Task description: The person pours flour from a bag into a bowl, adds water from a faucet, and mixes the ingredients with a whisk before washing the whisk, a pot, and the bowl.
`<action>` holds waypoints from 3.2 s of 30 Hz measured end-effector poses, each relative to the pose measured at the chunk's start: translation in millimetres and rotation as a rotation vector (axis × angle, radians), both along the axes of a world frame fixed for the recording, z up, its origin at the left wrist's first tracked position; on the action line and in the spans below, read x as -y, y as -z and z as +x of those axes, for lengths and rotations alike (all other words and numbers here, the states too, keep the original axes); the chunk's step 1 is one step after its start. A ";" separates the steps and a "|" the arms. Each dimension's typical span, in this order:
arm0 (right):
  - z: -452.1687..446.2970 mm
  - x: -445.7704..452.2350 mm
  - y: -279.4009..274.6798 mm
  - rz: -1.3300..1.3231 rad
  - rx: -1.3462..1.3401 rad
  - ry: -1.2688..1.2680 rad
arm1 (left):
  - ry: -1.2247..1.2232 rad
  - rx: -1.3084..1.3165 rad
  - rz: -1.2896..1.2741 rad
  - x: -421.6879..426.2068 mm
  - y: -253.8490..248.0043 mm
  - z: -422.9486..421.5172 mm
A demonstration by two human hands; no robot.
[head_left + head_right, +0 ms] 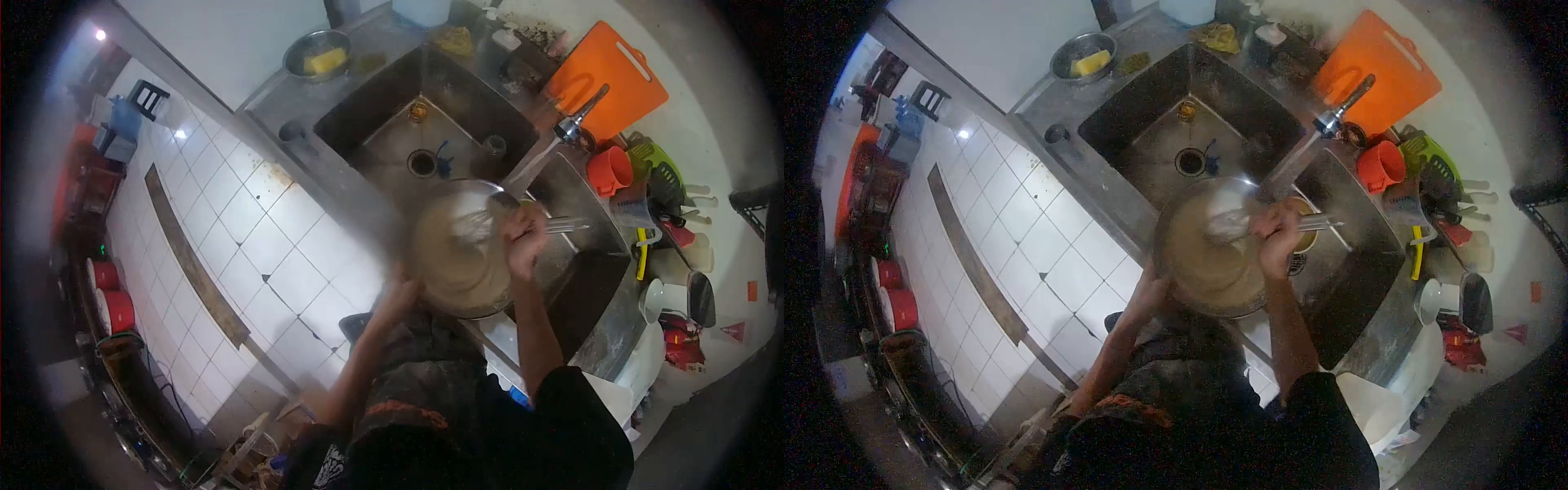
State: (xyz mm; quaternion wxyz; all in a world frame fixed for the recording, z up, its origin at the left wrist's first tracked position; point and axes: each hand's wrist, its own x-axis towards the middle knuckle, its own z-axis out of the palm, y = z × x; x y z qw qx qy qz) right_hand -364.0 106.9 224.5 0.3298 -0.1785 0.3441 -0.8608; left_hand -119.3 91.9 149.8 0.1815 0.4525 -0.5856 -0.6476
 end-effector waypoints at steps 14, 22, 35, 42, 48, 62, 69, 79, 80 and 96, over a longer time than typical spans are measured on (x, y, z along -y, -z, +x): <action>-9.9 -24.3 5.5 0.100 -0.104 0.468 | 0.078 -0.028 -0.199 14.6 28.4 12.0; 7.8 -21.3 2.8 0.062 0.027 0.438 | 0.114 0.076 0.086 59.2 -33.9 8.1; 22.2 -11.5 -1.9 0.337 -0.151 0.572 | 0.415 0.083 -0.058 125.3 -26.3 -22.3; 18.4 -30.5 -14.9 0.391 -0.090 0.931 | 0.561 -0.067 -0.264 151.8 -51.5 -38.6; 54.5 -31.0 -9.2 0.389 -0.050 0.672 | 0.687 0.020 -0.053 169.1 -57.5 -43.9; 53.3 -21.6 -10.9 0.189 -0.008 0.649 | 0.745 -0.125 -0.094 173.1 -50.9 -49.8; 39.2 1.2 -40.9 0.548 -0.215 1.030 | 0.702 -0.053 -0.227 159.8 -41.9 -44.8; -24.1 84.2 -33.0 0.527 -0.211 0.938 | 0.712 -0.159 -0.199 157.4 -66.5 -43.9; -13.7 93.3 -28.5 0.565 -0.252 0.825 | 0.709 -0.147 -0.156 157.9 -70.8 -43.0; -34.6 20.9 -67.2 0.656 -0.261 0.881 | 0.628 -0.210 0.156 159.2 -79.9 -44.1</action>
